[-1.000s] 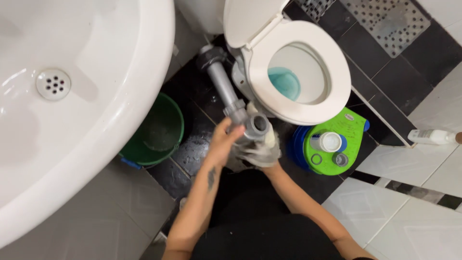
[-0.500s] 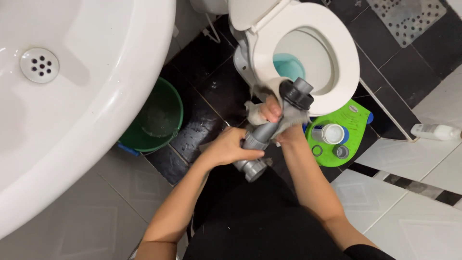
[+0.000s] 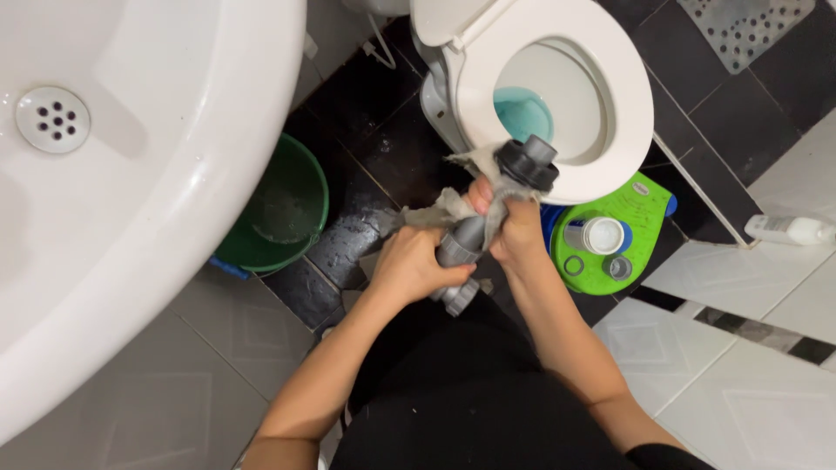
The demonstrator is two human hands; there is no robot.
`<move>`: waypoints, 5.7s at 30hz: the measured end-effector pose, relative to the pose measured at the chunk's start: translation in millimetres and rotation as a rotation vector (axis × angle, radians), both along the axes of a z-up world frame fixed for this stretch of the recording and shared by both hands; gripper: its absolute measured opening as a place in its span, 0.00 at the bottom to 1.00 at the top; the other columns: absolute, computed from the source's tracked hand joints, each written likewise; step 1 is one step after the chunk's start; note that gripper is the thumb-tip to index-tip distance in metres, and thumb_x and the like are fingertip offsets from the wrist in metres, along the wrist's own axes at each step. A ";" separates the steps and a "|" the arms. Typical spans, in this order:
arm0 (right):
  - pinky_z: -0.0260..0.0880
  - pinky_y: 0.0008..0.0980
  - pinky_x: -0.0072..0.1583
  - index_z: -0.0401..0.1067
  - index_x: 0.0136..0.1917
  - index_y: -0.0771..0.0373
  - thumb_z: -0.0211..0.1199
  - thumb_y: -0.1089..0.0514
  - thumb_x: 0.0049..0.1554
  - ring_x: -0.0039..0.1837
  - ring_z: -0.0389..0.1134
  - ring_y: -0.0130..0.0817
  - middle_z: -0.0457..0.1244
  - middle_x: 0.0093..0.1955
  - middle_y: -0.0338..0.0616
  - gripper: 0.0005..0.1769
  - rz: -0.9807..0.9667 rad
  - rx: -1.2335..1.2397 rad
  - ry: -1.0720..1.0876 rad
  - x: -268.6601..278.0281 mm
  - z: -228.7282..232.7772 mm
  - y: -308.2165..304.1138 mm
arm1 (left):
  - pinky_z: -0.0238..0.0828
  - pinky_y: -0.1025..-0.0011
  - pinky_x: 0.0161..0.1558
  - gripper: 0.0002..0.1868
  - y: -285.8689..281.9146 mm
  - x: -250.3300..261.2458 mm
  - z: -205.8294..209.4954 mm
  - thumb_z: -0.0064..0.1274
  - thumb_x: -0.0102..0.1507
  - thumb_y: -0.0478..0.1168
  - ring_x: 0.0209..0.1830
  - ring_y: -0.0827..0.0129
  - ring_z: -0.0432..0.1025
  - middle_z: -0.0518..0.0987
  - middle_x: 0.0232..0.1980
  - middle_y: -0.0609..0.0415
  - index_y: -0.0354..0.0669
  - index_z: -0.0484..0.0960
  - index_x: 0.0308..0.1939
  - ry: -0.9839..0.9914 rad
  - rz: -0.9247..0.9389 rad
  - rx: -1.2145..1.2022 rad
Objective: Assembling and inspecting plumbing pipes for a sink drain repair.
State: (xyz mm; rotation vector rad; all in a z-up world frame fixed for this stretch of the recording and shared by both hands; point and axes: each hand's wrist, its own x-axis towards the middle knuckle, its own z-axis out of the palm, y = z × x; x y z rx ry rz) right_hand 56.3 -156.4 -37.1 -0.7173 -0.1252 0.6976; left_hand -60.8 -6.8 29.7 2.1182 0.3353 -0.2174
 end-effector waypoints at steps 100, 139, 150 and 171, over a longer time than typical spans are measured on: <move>0.77 0.38 0.49 0.69 0.57 0.71 0.42 0.18 0.64 0.50 0.73 0.44 0.68 0.49 0.58 0.49 0.252 0.080 0.412 -28.1 -99.2 -6.2 | 0.67 0.67 0.38 0.11 30.6 -80.6 -217.0 0.58 0.70 0.42 0.34 0.68 0.68 0.75 0.34 0.49 0.36 0.80 0.41 -0.106 0.447 -0.396; 0.67 0.42 0.69 0.62 0.74 0.67 0.58 0.58 0.57 0.70 0.65 0.45 0.63 0.69 0.55 0.32 0.745 -0.848 -0.489 -40.9 -47.3 -15.0 | 0.78 0.59 0.53 0.19 20.8 -24.0 -121.2 0.41 0.74 0.51 0.48 0.59 0.76 0.79 0.46 0.48 0.41 0.65 0.61 -0.600 0.874 -1.437; 0.65 0.55 0.69 0.53 0.75 0.60 0.72 0.55 0.50 0.69 0.64 0.46 0.59 0.68 0.52 0.45 0.649 -0.161 0.090 -57.1 -48.6 2.8 | 0.78 0.58 0.54 0.22 15.5 -23.3 -110.8 0.42 0.70 0.53 0.52 0.50 0.76 0.79 0.58 0.43 0.46 0.61 0.62 -0.456 0.580 -1.279; 0.64 0.34 0.66 0.62 0.70 0.69 0.74 0.60 0.49 0.64 0.66 0.34 0.64 0.62 0.45 0.39 0.154 -0.757 -0.616 -33.2 -156.1 -31.1 | 0.74 0.67 0.47 0.17 -4.4 -98.5 -341.7 0.55 0.67 0.48 0.43 0.64 0.78 0.85 0.44 0.47 0.42 0.81 0.54 0.080 0.892 -0.391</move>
